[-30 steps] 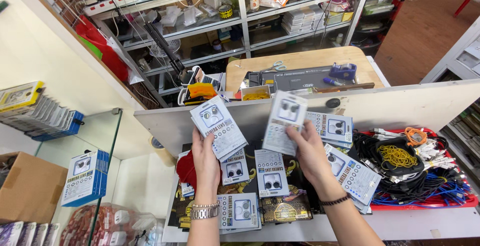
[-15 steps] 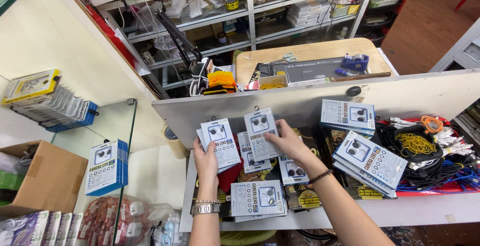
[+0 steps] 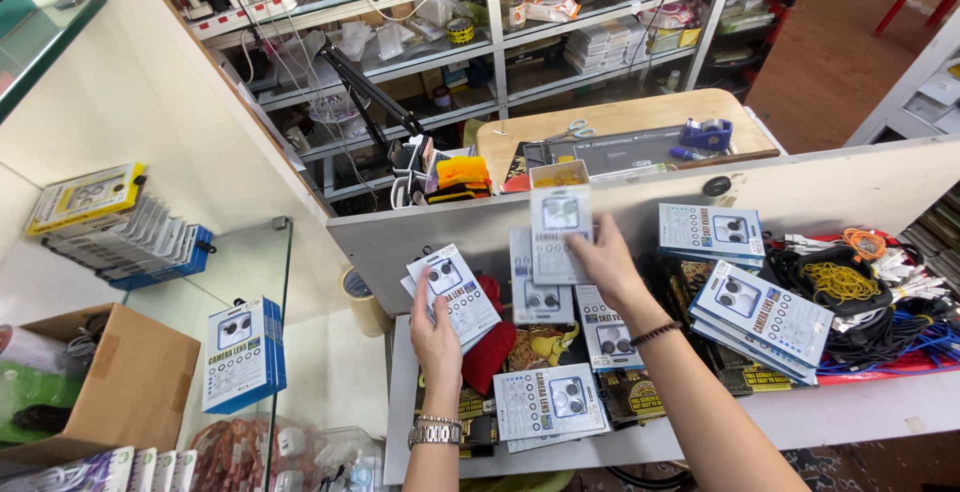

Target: The person stacks packaged camera lens and earphone boxes into neat piles on a counter, then carries the stacks to a glass display shelf and arranges them upright with other product boxes, using a red cloth to wipe the shelf surface between placements.

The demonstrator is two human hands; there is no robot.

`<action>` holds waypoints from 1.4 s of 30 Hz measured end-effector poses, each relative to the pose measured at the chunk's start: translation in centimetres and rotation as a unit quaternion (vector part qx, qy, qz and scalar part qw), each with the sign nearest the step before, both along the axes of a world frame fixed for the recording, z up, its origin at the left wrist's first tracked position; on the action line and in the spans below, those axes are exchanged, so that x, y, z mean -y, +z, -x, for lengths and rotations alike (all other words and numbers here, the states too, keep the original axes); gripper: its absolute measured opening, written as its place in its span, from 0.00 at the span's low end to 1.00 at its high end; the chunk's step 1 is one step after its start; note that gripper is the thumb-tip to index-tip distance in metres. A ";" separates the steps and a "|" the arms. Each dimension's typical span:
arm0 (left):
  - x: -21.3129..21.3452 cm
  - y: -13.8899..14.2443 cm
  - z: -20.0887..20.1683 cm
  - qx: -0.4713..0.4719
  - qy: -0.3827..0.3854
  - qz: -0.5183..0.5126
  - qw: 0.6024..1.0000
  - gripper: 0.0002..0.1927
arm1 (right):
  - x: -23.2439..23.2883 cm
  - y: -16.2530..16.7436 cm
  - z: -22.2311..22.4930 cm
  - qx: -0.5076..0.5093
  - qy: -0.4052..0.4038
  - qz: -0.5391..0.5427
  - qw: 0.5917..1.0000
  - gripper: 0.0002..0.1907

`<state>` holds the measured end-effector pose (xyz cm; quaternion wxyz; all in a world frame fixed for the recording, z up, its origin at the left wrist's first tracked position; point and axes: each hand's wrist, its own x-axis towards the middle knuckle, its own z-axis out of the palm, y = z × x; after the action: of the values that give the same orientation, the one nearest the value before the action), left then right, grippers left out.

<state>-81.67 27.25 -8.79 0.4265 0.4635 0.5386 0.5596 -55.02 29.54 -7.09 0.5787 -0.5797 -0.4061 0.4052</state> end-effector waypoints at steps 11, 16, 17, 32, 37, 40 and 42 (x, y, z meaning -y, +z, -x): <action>3.7 5.6 -8.2 0.158 -0.171 -0.106 0.967 0.21 | 7.2 4.8 3.3 -0.403 -0.118 -0.157 0.894 0.17; 3.3 6.6 -7.9 0.140 -0.175 -0.121 0.967 0.22 | 8.7 5.8 1.5 -0.341 -0.082 -0.159 0.923 0.20; 3.1 6.6 -7.8 0.141 -0.175 -0.122 0.967 0.21 | 8.9 6.3 0.9 -0.318 -0.079 -0.149 0.933 0.21; 1.0 3.6 -7.3 0.089 -0.200 0.024 0.975 0.27 | 7.4 6.6 -1.2 -0.018 0.000 -0.020 1.000 0.21; 0.8 0.6 -7.7 0.046 -0.204 0.091 0.974 0.38 | 7.8 3.7 -0.5 0.167 0.021 0.053 0.984 0.19; -0.1 -0.9 -7.0 -0.079 -0.225 0.112 0.965 0.41 | 7.7 3.5 -3.3 0.091 -0.027 0.003 0.995 0.18; -0.5 -1.4 -7.3 -0.233 -0.263 0.049 0.935 0.44 | 7.8 3.8 -4.7 0.019 -0.044 -0.001 0.999 0.18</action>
<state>-74.42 27.74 -10.20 0.4426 0.6846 0.5088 0.2766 -50.34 21.73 -3.27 0.5887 -0.6041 -0.3918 0.3673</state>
